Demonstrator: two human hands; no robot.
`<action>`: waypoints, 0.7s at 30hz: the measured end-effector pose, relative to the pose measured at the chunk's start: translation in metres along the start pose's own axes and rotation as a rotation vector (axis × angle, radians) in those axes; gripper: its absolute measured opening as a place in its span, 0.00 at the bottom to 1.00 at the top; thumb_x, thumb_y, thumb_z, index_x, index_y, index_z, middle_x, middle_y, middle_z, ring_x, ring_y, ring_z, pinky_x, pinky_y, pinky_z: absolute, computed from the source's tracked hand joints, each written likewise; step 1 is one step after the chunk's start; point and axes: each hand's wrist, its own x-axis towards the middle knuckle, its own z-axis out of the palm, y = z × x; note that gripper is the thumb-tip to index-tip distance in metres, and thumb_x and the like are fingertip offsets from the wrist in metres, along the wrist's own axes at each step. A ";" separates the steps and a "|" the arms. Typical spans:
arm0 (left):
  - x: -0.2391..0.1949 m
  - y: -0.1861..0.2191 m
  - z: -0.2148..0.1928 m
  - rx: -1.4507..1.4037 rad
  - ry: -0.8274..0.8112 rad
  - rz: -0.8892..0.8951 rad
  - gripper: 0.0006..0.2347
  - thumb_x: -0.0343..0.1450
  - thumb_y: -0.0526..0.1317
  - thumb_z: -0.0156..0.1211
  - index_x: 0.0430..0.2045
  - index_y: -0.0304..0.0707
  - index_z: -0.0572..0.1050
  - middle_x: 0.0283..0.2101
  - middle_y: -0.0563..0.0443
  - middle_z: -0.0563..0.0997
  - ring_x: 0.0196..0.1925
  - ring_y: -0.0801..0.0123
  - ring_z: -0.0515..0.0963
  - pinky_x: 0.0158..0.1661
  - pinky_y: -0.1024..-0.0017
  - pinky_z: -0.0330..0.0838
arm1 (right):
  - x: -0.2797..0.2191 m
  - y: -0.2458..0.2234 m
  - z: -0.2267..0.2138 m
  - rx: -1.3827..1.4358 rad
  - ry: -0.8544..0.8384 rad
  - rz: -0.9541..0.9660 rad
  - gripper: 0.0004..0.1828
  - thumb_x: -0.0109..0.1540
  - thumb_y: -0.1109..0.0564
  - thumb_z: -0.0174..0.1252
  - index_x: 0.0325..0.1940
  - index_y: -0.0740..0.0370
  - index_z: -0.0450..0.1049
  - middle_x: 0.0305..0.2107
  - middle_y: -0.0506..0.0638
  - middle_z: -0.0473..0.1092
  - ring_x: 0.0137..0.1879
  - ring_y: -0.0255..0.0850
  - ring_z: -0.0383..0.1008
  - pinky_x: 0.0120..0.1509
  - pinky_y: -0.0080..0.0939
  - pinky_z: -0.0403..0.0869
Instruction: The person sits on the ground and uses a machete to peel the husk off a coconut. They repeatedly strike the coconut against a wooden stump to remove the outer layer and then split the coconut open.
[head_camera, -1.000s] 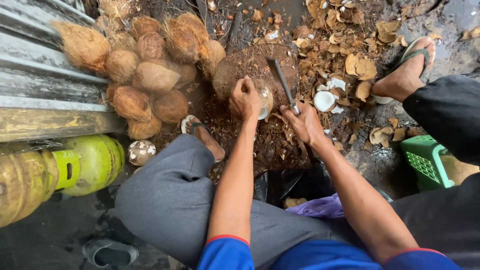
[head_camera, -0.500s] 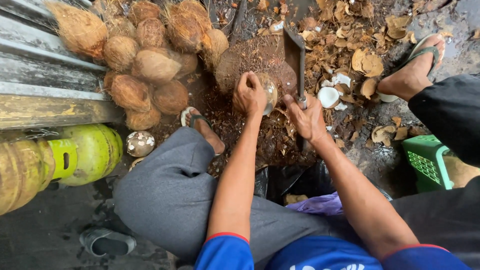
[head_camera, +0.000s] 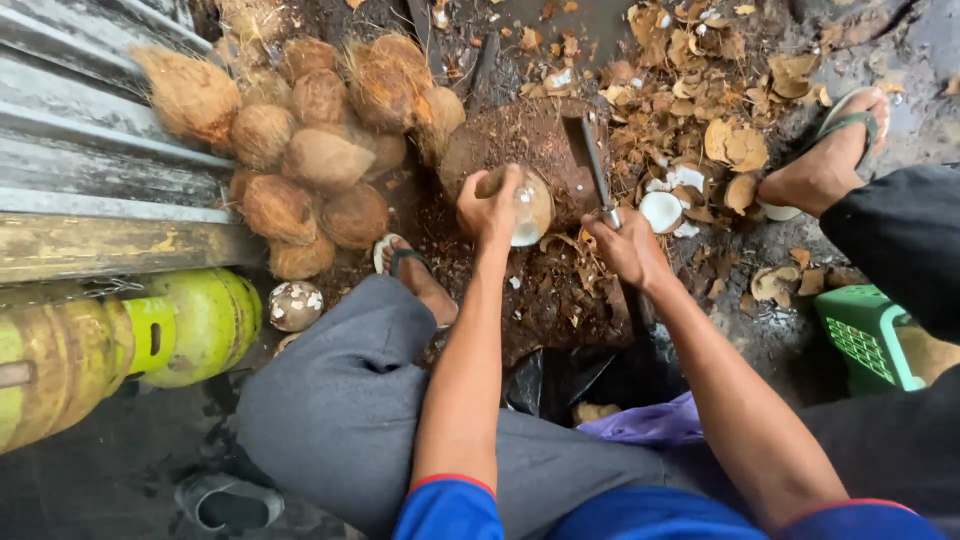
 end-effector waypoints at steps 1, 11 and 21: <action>-0.003 -0.001 -0.002 -0.167 -0.003 0.008 0.27 0.60 0.63 0.68 0.44 0.46 0.79 0.43 0.39 0.80 0.46 0.50 0.79 0.44 0.58 0.72 | -0.001 0.011 -0.001 0.050 0.040 0.019 0.18 0.64 0.55 0.57 0.21 0.61 0.68 0.10 0.49 0.62 0.17 0.36 0.64 0.23 0.37 0.65; -0.021 -0.005 0.015 0.031 0.184 0.075 0.22 0.61 0.63 0.63 0.43 0.55 0.79 0.42 0.38 0.82 0.47 0.44 0.82 0.45 0.57 0.74 | -0.026 0.001 0.030 -0.041 -0.034 0.018 0.23 0.64 0.51 0.58 0.17 0.61 0.65 0.10 0.53 0.61 0.18 0.45 0.63 0.30 0.49 0.67; -0.007 -0.017 0.023 -0.017 0.244 0.238 0.22 0.63 0.64 0.62 0.43 0.56 0.79 0.42 0.46 0.80 0.42 0.53 0.82 0.40 0.60 0.75 | 0.007 0.020 0.030 -0.051 0.069 -0.095 0.24 0.66 0.50 0.59 0.18 0.58 0.65 0.10 0.51 0.61 0.21 0.42 0.62 0.31 0.41 0.63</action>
